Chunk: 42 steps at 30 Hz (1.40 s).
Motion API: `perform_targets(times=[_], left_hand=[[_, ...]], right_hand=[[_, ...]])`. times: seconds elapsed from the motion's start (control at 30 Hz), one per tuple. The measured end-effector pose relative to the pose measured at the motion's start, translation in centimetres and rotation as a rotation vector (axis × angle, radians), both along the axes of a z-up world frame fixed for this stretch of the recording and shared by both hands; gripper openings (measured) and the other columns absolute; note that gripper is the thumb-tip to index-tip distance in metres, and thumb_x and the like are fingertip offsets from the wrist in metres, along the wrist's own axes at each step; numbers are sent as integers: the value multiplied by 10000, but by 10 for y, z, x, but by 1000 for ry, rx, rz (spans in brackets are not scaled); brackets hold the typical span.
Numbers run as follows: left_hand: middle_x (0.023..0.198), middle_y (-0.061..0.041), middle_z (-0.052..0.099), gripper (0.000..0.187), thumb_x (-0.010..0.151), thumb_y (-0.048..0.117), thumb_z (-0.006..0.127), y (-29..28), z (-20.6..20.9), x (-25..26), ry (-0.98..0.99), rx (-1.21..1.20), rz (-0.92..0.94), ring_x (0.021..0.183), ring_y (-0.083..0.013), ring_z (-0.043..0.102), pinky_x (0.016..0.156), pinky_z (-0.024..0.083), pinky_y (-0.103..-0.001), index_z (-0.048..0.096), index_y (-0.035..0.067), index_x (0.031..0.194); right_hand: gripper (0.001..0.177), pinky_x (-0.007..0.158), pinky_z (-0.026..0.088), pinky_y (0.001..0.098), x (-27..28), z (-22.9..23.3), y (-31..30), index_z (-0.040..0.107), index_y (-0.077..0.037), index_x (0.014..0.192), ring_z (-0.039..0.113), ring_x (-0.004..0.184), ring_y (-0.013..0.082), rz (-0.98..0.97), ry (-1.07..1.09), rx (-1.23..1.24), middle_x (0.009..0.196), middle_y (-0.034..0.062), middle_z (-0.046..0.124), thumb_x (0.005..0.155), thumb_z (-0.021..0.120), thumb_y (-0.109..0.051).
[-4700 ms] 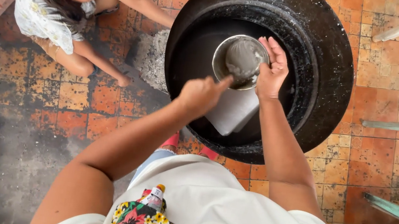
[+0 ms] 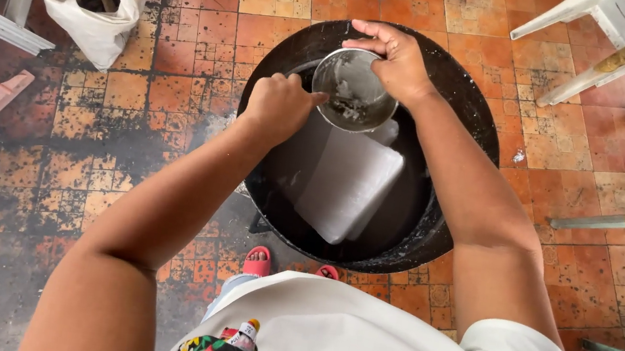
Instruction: Cleaning solidified wax residue from a large melting pot using a scraper and a small cup, then organizing candle wicks.
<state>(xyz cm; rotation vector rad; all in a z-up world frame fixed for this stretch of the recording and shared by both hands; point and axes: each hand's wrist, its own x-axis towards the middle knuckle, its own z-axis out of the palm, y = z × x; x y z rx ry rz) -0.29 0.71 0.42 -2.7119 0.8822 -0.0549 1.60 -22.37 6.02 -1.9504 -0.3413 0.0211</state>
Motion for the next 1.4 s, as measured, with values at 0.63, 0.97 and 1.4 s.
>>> perform_targets(times=[0.63, 0.97, 1.4], left_hand=[[801, -6, 490, 603, 897, 228, 641, 8, -13, 0, -500, -272, -10, 616, -203, 499, 369, 436, -297, 558, 561, 1393], [1013, -50, 606, 530, 1038, 296, 492, 13, 8, -6, -22, -20, 52, 852, -281, 643, 578, 540, -347, 440, 567, 1491], [955, -135, 708, 729, 1004, 79, 344, 28, 28, -21, 346, -131, 189, 836, -392, 716, 682, 562, -473, 251, 421, 1642]], right_hand=[[725, 396, 279, 171, 2, -36, 11, 578, -76, 1412, 471, 494, 8, 43, -33, -3, 1252, 122, 743, 772, 446, 239], [698, 409, 259, 169, 2, -38, 16, 587, -86, 1403, 438, 503, -5, 73, -2, -7, 1250, 97, 745, 792, 469, 230], [479, 1082, 545, 405, -7, -68, 26, 613, -39, 1331, 686, 1216, 242, -27, -256, 30, 1230, 167, 729, 886, 593, 138]])
